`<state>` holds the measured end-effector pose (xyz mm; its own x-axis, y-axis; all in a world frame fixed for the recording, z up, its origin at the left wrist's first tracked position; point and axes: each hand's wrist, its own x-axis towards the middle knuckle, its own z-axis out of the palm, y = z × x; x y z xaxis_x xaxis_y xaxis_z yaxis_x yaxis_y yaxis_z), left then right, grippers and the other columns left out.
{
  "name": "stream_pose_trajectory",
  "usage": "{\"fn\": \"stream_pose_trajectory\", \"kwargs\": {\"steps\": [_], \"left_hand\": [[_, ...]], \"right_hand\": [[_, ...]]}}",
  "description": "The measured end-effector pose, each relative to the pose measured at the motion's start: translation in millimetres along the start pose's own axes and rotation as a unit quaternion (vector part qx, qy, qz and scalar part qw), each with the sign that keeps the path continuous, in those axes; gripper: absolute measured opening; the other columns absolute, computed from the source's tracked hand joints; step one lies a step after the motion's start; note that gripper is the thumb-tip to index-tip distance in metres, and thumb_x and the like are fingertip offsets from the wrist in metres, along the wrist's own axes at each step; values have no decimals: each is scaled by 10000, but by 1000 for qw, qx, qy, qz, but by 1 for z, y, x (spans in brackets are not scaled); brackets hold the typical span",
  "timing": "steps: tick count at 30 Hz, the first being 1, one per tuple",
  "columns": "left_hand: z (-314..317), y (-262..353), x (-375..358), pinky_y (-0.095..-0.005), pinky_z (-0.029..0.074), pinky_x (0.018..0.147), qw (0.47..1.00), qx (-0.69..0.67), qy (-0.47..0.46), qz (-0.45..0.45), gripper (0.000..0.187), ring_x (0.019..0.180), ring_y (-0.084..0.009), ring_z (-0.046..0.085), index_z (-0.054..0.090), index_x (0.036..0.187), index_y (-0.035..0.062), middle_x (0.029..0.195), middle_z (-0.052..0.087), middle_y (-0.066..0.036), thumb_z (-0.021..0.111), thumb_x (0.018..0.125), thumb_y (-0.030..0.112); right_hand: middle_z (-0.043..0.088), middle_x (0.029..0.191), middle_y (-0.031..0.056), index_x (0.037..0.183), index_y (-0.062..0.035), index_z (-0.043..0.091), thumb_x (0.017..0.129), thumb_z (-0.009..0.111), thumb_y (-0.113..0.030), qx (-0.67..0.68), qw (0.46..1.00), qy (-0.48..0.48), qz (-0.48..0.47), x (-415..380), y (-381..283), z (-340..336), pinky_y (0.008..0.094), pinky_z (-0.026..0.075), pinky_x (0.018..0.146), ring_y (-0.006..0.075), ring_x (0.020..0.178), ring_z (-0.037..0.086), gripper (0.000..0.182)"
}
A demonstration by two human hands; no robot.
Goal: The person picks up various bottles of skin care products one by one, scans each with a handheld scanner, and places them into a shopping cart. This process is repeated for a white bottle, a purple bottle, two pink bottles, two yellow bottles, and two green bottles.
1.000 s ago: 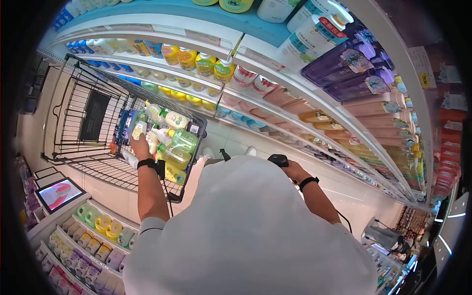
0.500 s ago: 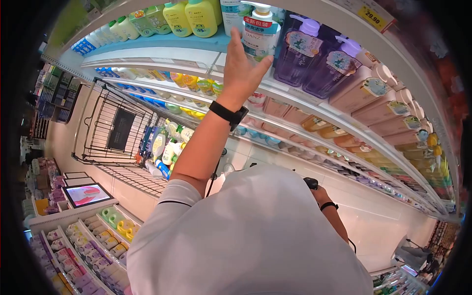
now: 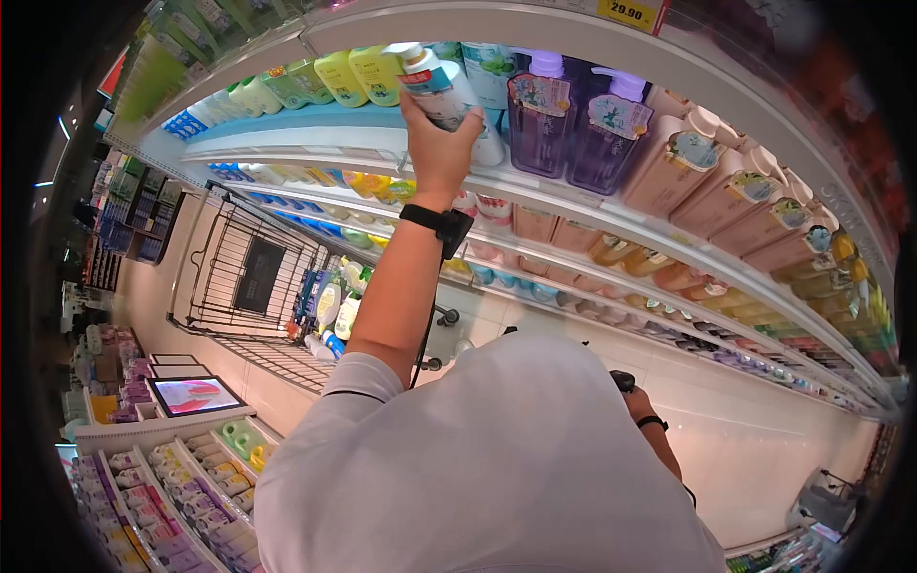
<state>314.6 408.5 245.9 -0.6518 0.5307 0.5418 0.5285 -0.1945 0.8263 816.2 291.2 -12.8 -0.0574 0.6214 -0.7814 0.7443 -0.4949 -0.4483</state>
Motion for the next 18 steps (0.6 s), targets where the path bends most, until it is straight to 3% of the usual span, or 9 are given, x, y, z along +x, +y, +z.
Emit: {"fn": "stream_pose_trajectory", "kwargs": {"steps": [1,4,5,7,9,12,15,16,18], "left_hand": [[-4,-4,2,-383,383,1055,1000,2,0,2,1004,1250,-336,484,152,1466,-74,1382,428,-246,781,759,263],[-23,-9,8,-373,454,953,967,-234,96,13,657,1092,-244,557,305,1366,38,1251,497,-115,696,858,179],[-33,-10,8,-373,454,953,968,-228,103,13,657,1092,-244,557,305,1366,38,1251,497,-115,696,858,179],[-57,0,4,-391,470,954,911,-392,116,-59,585,1086,-248,564,341,1348,62,1224,520,-96,650,886,247],[-85,-2,-3,-475,483,963,882,-447,104,-109,502,1090,-285,575,393,1316,66,1181,559,-117,530,913,333],[-131,5,-26,-567,441,1020,784,-589,9,-196,572,1110,-386,569,351,1366,27,1222,534,-217,413,919,378],[-165,-6,-54,-603,460,987,748,-615,-46,-244,681,1109,-401,585,290,1432,18,1303,498,-244,452,936,456],[-170,-2,-64,-585,517,920,742,-611,-53,-270,673,1082,-388,599,335,1402,12,1229,536,-228,461,950,493],[-182,-10,-88,-580,520,920,747,-592,-59,-298,680,1073,-389,606,324,1409,9,1238,532,-239,482,945,481]], "right_hand": [[625,747,96,1034,1,628,790,704,-209,29,1000,5,2,7,3,2,348,498,576,186,613,591,330],[609,727,83,1034,-3,626,777,714,-210,54,998,6,-8,23,2,8,338,483,567,175,596,574,342],[602,719,77,1036,-6,625,777,715,-210,52,998,7,-21,28,-1,9,335,478,564,172,592,568,342],[602,726,70,1037,0,622,778,714,-206,60,998,-9,-31,33,-17,11,330,480,568,167,594,567,344],[583,727,45,1034,-4,609,790,709,-167,100,993,-8,-64,30,-44,10,293,456,568,136,590,533,310],[591,741,45,1020,-9,594,796,711,-179,99,985,-49,-131,19,-99,7,300,468,589,144,611,556,304],[609,761,44,967,-17,593,785,723,-189,67,972,-91,-204,-11,-168,6,292,468,610,140,642,580,282],[596,727,26,984,-24,623,762,749,-249,52,968,-106,-222,-11,-183,7,275,433,562,115,621,552,339],[587,726,3,981,-54,639,749,762,-245,49,947,-160,-274,-27,-219,10,239,398,549,77,621,518,324]]}}
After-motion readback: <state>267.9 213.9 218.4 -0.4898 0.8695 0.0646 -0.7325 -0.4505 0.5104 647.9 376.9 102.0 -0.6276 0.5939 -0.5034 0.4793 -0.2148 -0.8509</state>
